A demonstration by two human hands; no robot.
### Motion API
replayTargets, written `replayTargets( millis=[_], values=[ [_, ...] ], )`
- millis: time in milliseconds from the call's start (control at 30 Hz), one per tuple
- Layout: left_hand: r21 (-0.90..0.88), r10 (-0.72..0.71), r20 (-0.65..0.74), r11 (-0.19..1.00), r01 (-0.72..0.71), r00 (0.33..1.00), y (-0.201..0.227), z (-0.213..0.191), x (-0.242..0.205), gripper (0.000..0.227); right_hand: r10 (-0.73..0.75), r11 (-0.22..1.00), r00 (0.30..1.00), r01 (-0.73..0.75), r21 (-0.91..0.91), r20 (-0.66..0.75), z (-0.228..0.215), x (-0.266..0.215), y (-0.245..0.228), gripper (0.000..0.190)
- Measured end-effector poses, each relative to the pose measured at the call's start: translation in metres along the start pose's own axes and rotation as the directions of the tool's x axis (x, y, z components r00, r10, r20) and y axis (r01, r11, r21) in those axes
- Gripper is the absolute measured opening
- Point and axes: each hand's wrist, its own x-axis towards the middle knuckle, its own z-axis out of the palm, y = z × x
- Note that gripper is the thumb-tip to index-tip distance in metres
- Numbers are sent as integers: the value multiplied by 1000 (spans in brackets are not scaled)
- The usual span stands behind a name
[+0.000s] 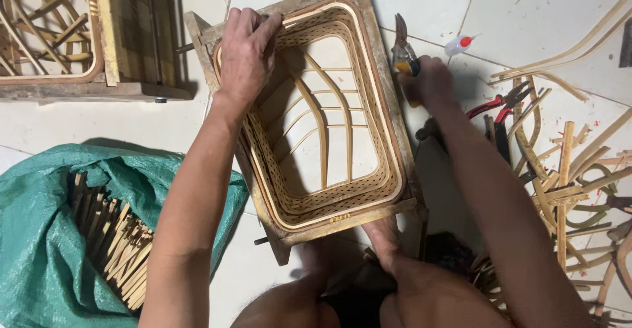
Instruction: The person is assembling a rectangular basket frame using thin wooden strips. They use pliers to cut and bend the strips, a hammer to secure them, and a knife to trim excess material. The person works on the floor, surrounded by tools and wooden scraps.
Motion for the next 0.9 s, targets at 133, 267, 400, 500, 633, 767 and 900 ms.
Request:
replayTargets(
  millis=[133,267,400,500,633,767,900],
  values=[
    [21,25,-8,999,-25,1000,7,-6,4,40,-10,727,985,-112,677,174,-86,-30,-33,47],
    [-8,63,-26,998,-63,998,6,-12,-3,41,-127,165,989,-52,985,74,-159,-95,-73,34],
    [12,75,-10,997,-75,997,3,-4,0,44,-222,81,973,-45,996,62,-162,-128,-129,30],
    [32,86,-21,996,-86,996,0,3,-1,43,-540,522,837,414,746,-87,-122,-136,-168,38],
    [-51,61,-45,997,-63,997,-2,7,-5,36,-254,464,922,-148,873,292,-58,-124,-201,39],
    [-86,45,-30,995,-47,999,-2,-1,-1,42,-243,491,918,-163,856,314,-34,-112,-211,42],
    [-92,41,-20,995,-42,999,1,-8,0,45,-249,548,919,-126,827,305,-30,-111,-213,45]
  ],
)
